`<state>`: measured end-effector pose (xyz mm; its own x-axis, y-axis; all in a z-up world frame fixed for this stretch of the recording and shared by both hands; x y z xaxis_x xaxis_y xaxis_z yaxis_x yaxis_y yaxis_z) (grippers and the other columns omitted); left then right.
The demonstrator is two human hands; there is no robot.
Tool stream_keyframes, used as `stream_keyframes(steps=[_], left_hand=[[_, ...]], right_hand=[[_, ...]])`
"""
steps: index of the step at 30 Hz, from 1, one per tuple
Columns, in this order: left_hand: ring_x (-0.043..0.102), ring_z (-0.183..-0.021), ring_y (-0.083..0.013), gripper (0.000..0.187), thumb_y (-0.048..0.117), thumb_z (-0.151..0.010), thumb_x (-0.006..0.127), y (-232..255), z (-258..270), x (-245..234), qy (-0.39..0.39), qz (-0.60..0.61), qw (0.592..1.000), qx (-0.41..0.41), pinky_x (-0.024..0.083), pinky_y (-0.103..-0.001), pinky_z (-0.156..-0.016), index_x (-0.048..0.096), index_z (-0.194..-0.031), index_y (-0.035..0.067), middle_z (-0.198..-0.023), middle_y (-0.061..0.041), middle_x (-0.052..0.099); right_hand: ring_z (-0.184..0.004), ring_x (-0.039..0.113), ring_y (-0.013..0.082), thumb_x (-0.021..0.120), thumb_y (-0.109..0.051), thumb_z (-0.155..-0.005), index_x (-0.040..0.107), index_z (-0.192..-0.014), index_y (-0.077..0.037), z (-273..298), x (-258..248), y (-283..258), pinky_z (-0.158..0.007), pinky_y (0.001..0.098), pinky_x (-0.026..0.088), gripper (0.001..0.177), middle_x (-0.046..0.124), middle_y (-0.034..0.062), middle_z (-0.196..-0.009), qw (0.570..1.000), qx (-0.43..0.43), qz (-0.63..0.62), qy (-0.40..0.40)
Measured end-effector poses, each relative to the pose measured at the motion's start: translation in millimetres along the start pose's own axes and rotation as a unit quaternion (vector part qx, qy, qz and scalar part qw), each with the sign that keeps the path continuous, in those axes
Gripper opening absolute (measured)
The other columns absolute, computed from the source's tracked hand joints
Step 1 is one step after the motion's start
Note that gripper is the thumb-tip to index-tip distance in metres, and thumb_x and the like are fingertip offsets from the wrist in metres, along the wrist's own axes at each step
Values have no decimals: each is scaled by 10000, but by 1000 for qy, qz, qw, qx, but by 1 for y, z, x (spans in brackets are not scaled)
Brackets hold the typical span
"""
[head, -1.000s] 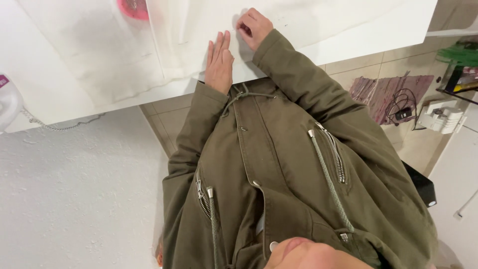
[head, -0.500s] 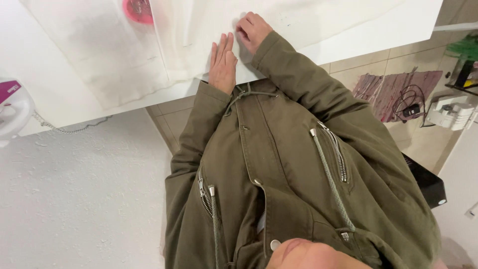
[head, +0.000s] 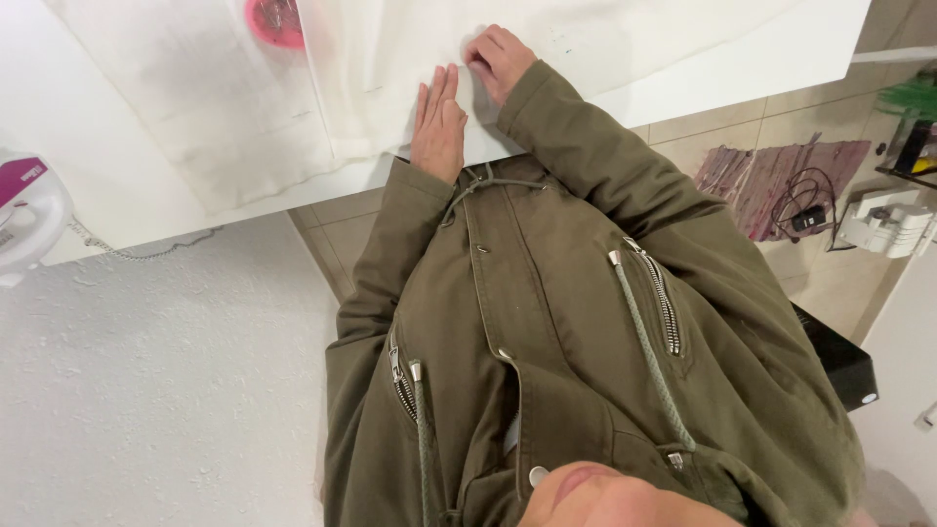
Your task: The recorder pins a piece of white fabric and then irons it on a table.
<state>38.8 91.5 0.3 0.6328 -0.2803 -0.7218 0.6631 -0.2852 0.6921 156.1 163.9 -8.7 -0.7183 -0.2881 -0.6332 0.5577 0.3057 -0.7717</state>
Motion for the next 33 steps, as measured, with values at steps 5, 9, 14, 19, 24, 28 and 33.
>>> stream_keyframes(steps=[5, 9, 14, 19, 24, 28, 33], left_hand=[[477, -1441, -400, 90, -21, -1029, 616, 2, -3, -45, 99, 149, 983, -44, 473, -468, -1139, 577, -1108, -39, -1503, -244, 533], [752, -975, -227, 101, 1, -1010, 704, -13, -1, -49, 134, 249, 947, -154, 622, -344, -895, 700, -1105, -35, -1105, -139, 756], [725, -938, -140, 242, -19, -1006, 696, -19, -5, -2, 82, 535, 810, -226, 627, -294, -870, 695, -1245, -57, -1044, -107, 751], [730, -955, -156, 461, -36, -969, 729, 2, -13, -3, 74, 564, 792, -220, 625, -310, -892, 527, -1384, -28, -1046, -134, 761], [733, -950, -167, 444, -46, -979, 743, 11, -16, 9, 64, 549, 800, -233, 617, -310, -882, 522, -1363, -34, -1035, -149, 771], [734, -935, -153, 388, -46, -970, 735, 21, -20, 18, 62, 555, 801, -216, 623, -302, -868, 531, -1299, -23, -1011, -136, 771], [724, -916, -142, 358, -38, -974, 736, 35, -24, 29, 37, 547, 808, -216, 608, -290, -847, 524, -1262, -13, -999, -133, 777]], right_hand=[[-924, 640, 261, 788, -28, -958, 654, -1058, -65, 2, 0, 7, -788, 362, 565, 172, 616, 76, -1034, 999, -29, 17, 18], [-839, 662, 200, 789, -26, -977, 658, -1101, -20, 3, -34, -9, -730, 313, 573, 180, 608, 113, -1052, 998, -10, -45, 30], [-834, 669, 146, 780, -46, -1019, 734, -1093, -22, 17, -66, -43, -734, 287, 567, 90, 692, 72, -1008, 987, 39, -157, 18], [-809, 674, 122, 788, -77, -991, 769, -1052, -31, 27, -72, -39, -711, 272, 554, 79, 721, 64, -964, 976, 96, -196, 3], [-791, 670, 126, 786, -95, -1002, 757, -1013, -36, 43, -73, -23, -702, 270, 547, 66, 726, 58, -952, 974, 118, -195, -3], [-806, 672, 138, 776, -90, -1013, 725, -1014, -32, 56, -78, -17, -714, 281, 557, 77, 699, 68, -956, 981, 98, -168, -4], [-853, 708, 127, 757, -87, -1018, 727, -1038, -37, 62, -92, -13, -740, 274, 589, 61, 706, 64, -989, 970, 101, -221, 5]])
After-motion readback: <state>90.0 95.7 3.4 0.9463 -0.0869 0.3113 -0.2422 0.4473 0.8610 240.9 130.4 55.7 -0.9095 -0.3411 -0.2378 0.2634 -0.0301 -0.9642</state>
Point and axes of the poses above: each hand's wrist, its own z-axis away from the middle knuckle, its own x-axis out of the palm, y = z × x, the point moved 10 cm from there along -z, towards the middle knuckle
